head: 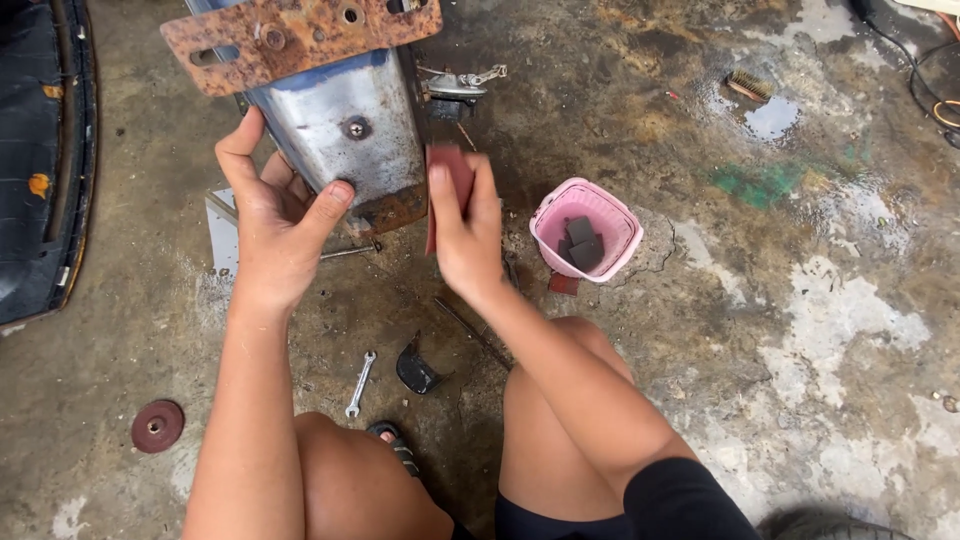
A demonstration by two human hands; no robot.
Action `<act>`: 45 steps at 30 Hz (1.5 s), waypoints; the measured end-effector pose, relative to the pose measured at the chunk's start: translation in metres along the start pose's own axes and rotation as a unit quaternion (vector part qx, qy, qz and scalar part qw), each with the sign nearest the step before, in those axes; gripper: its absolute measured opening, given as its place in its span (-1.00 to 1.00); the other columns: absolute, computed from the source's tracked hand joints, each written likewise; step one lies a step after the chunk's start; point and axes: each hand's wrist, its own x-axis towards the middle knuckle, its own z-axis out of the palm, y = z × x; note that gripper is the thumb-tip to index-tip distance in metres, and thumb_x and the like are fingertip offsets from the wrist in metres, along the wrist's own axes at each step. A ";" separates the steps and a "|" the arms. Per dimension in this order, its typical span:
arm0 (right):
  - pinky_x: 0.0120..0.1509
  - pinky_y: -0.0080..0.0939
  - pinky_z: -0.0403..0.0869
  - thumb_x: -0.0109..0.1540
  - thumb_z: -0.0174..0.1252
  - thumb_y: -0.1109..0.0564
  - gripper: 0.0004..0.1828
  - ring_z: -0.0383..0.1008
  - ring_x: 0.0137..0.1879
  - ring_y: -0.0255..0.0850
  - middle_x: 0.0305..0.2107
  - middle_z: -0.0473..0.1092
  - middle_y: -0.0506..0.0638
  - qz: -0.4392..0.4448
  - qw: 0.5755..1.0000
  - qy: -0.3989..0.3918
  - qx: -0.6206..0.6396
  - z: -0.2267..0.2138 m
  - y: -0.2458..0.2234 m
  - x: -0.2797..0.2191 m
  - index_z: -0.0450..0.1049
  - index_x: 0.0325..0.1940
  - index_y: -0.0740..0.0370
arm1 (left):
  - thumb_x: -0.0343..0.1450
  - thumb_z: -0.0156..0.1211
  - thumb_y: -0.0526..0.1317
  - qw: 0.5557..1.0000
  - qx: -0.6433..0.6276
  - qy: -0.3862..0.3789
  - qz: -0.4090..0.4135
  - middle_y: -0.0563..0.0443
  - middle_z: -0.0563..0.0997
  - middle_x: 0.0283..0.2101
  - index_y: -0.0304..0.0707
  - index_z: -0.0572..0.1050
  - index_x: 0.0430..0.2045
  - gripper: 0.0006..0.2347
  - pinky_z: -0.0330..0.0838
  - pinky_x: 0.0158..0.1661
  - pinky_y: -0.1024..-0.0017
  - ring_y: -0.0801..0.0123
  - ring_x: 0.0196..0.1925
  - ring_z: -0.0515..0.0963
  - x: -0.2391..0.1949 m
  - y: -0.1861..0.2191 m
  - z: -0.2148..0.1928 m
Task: The person sits on the floor and uses a sanding block to rub the surface of a rusty metal part attached to a blue motorcycle. They hold the part steady with one hand while sanding with the other, focusing on the edges and flat surfaces.
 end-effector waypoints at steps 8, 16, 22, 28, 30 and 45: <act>-0.44 -0.36 0.38 0.32 -0.06 -0.26 -0.60 0.34 -0.48 -0.37 -0.53 0.26 -0.19 0.063 0.997 0.018 -0.035 -0.006 -0.015 -0.003 0.28 -0.14 0.11 | 0.56 0.22 -0.32 1.000 -0.001 -0.005 0.008 -0.27 0.47 0.20 0.12 -0.06 0.33 -0.42 0.45 0.16 0.31 0.27 0.12 0.51 0.002 -0.001 0.000; -0.41 -0.33 0.31 0.31 -0.04 -0.27 -0.60 0.28 -0.48 -0.37 -0.55 0.24 -0.20 0.063 0.996 0.044 -0.042 -0.004 -0.012 -0.001 0.32 -0.17 0.09 | 0.56 0.23 -0.31 1.000 0.010 0.000 -0.005 -0.26 0.48 0.18 0.10 -0.06 0.32 -0.43 0.47 0.09 0.32 0.27 0.10 0.52 0.000 0.003 0.000; -0.28 -0.32 0.30 0.29 0.10 -0.17 -0.69 0.24 -0.39 -0.42 -0.54 0.25 -0.22 0.055 0.995 0.084 0.014 0.002 0.011 0.028 0.39 -0.27 0.10 | 0.57 0.20 -0.32 1.000 0.017 0.003 -0.015 -0.26 0.47 0.18 0.10 -0.08 0.32 -0.43 0.45 0.13 0.31 0.28 0.11 0.51 -0.002 0.001 0.000; -0.59 -0.32 0.24 0.38 -0.09 -0.19 -0.68 0.18 -0.63 -0.39 -0.63 0.12 -0.21 0.026 0.999 0.026 0.028 0.002 0.015 0.016 0.28 -0.16 0.08 | 0.56 0.21 -0.29 1.000 0.011 0.003 -0.015 -0.29 0.45 0.22 0.13 -0.09 0.36 -0.41 0.44 0.12 0.30 0.25 0.13 0.50 -0.001 -0.003 -0.001; -0.17 -0.30 0.28 0.31 -0.01 -0.25 -0.59 0.26 -0.30 -0.37 -0.44 0.26 -0.20 0.067 0.996 0.055 0.011 0.004 0.021 0.040 0.38 -0.15 0.13 | 0.60 0.19 -0.32 1.000 0.004 -0.001 -0.003 -0.28 0.45 0.24 0.17 -0.06 0.36 -0.43 0.40 0.14 0.30 0.24 0.15 0.50 -0.003 -0.005 -0.002; -0.40 -0.32 0.23 0.36 -0.03 -0.20 -0.69 0.18 -0.53 -0.42 -0.65 0.15 -0.23 -0.007 1.000 0.013 0.025 -0.005 0.004 -0.002 0.24 -0.20 0.05 | 0.60 0.16 -0.31 0.999 0.037 -0.003 -0.013 -0.31 0.43 0.23 0.16 -0.08 0.36 -0.44 0.37 0.08 0.31 0.27 0.09 0.45 -0.004 -0.002 -0.004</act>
